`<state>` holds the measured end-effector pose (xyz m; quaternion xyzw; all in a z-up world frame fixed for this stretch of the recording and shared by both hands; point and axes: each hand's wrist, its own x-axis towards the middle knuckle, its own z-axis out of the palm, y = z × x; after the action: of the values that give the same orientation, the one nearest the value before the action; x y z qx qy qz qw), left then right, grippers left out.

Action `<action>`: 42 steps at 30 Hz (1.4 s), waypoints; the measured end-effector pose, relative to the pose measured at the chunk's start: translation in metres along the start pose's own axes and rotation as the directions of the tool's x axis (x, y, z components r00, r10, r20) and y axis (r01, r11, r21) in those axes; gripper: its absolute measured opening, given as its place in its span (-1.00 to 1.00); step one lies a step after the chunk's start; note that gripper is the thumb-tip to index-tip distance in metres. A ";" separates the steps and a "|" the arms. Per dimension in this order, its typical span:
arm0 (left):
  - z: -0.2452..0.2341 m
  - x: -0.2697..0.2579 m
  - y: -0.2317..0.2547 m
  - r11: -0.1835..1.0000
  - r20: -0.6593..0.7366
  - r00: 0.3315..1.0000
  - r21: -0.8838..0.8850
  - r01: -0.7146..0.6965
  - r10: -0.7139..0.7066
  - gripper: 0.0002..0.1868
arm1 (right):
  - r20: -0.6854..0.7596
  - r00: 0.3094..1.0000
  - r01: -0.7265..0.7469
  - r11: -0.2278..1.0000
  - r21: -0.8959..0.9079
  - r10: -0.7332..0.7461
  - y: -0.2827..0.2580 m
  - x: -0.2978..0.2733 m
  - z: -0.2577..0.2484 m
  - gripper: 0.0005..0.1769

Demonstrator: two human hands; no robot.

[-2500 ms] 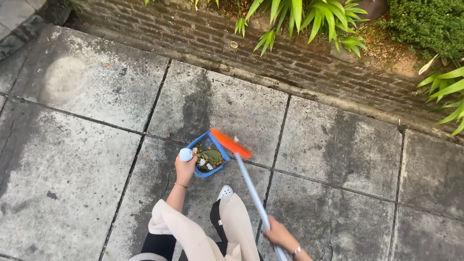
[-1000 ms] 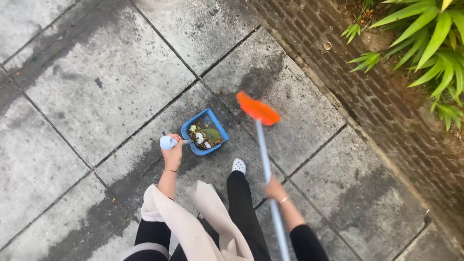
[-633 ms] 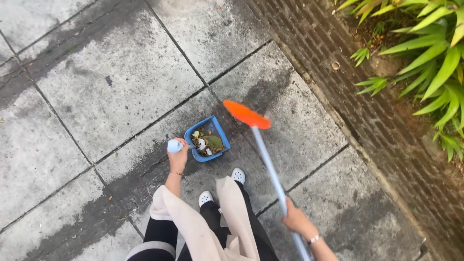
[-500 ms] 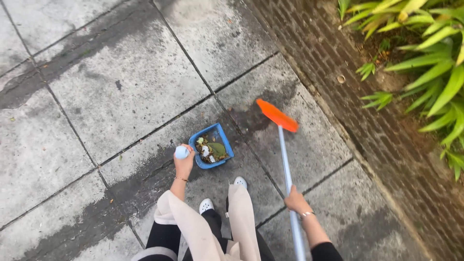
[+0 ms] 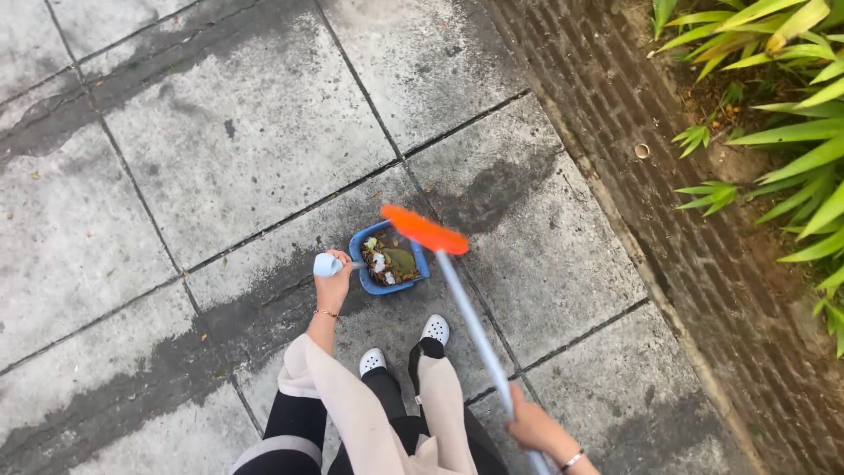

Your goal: The person sweeps debris into a dustpan using a broom and then pushes the collected waste into a cardboard box. They continue to sweep the concrete floor, repositioning the dustpan to collect the remaining dirt and leaves.

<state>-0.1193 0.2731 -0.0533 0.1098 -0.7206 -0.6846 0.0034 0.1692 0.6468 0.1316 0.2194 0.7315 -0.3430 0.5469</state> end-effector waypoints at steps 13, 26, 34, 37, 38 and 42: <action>0.020 0.000 0.012 0.999 -0.111 0.993 -0.034 -0.035 0.031 -0.79 | -0.052 0.996 0.082 0.993 0.086 -0.078 0.040 0.122 0.034 -0.36; -0.045 0.013 0.046 0.989 -0.253 0.963 0.130 -0.063 0.095 -0.73 | -0.335 0.937 0.095 0.995 -0.040 -0.103 -0.037 0.131 -0.161 -0.30; -0.064 0.067 0.051 0.981 -0.271 0.954 0.175 -0.082 0.128 -0.73 | -0.385 0.922 -0.037 0.999 0.015 0.040 -0.051 0.233 -0.178 -0.39; -0.059 0.103 0.050 0.986 -0.267 0.959 0.160 -0.054 0.096 -0.72 | -0.308 0.951 0.004 0.996 -0.089 -0.032 -0.077 0.232 -0.126 -0.35; -0.057 0.108 0.047 0.993 -0.287 0.955 0.112 -0.048 0.078 -0.72 | -0.215 0.977 -0.019 0.997 -0.080 0.002 -0.098 0.211 -0.104 -0.30; -0.053 0.128 0.032 0.998 -0.299 0.954 0.056 0.004 0.013 -0.74 | -0.077 0.884 0.407 0.842 -0.353 -0.460 -0.064 0.213 -0.052 -0.10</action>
<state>-0.2409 0.2011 -0.0366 0.2106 -0.7309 -0.6397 0.1107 0.0259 0.6306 -0.0455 -0.0194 0.8498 -0.3134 0.4234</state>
